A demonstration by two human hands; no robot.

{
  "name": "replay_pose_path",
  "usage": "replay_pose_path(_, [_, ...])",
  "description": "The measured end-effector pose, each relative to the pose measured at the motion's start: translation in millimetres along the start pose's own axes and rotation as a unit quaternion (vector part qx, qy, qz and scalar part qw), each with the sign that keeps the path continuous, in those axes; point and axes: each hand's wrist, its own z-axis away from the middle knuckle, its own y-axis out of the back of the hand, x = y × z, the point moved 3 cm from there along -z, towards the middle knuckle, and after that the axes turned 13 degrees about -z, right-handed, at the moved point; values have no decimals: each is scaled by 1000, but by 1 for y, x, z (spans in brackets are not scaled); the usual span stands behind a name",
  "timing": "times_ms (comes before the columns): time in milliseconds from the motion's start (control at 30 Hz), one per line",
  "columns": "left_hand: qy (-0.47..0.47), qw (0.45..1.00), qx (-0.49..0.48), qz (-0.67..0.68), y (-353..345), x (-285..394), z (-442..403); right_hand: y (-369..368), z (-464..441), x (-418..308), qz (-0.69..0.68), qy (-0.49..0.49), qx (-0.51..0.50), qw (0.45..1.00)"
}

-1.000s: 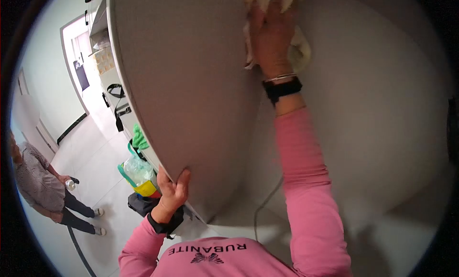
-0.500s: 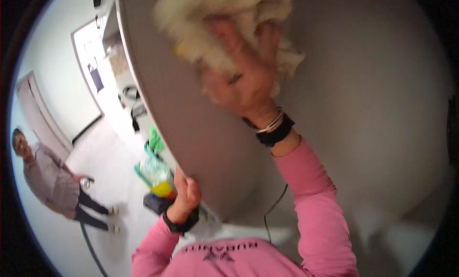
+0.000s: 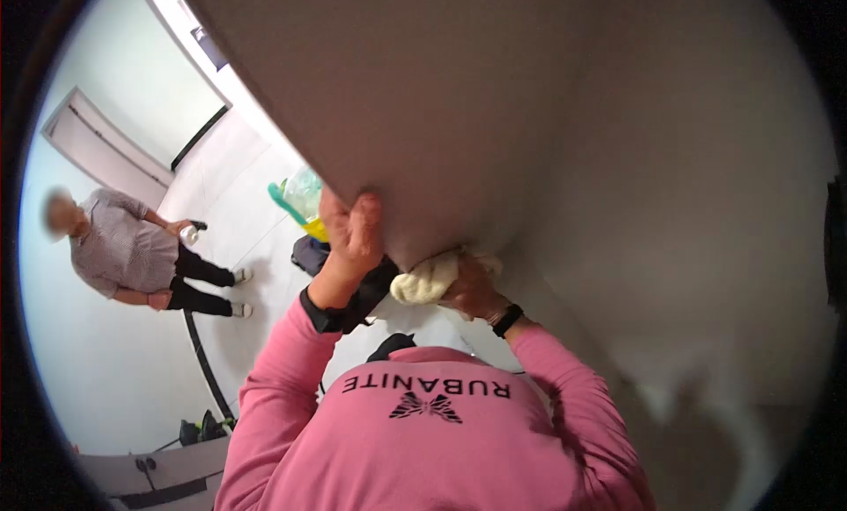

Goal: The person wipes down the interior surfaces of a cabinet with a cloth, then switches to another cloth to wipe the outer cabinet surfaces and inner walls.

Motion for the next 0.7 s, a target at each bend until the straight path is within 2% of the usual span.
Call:
replay_pose_path(100, [48, 997, 8, -61, 7, -15, 6, 14, 12, 14, 225, 45, -21, 973])
replay_pose_path(133, [75, 994, 2, -82, 6, -8, 5, 44, 6, 3, 305, 112, 35, 945])
replay_pose_path(167, [64, 996, 14, -52, 6, -14, 6, 82, -1, -7, 351, 113, 42, 929])
replay_pose_path(233, [70, 997, 8, -8, 2, -13, 2, 151, -3, -46, 303, 45, 216, 927])
replay_pose_path(300, [75, 997, -15, 22, 8, -3, 1, 212, 8, -81, 274, 65, 406, 869])
replay_pose_path(400, [119, 992, -25, 36, 8, 0, 2, 290, 54, -174, 437, -2, 554, 709])
replay_pose_path(467, [109, 991, 45, 65, 4, 5, 3, 330, 97, -212, 354, 99, 707, 604])
replay_pose_path(533, [92, 996, -7, 11, 7, -9, 4, 368, 132, -242, 257, 156, 780, 549])
replay_pose_path(567, [73, 997, 2, 19, 6, 1, -1, 388, 143, -251, 268, 161, 780, 542])
replay_pose_path(600, [52, 998, 13, 26, 2, 12, -6, 409, 158, -256, 278, 170, 812, 483])
replay_pose_path(667, [40, 998, 20, 43, -3, 19, -7, 452, 187, -270, 291, 188, 839, 419])
replay_pose_path(700, [35, 998, 26, 48, -4, 20, -8, 475, 203, -279, 291, 153, 833, 445])
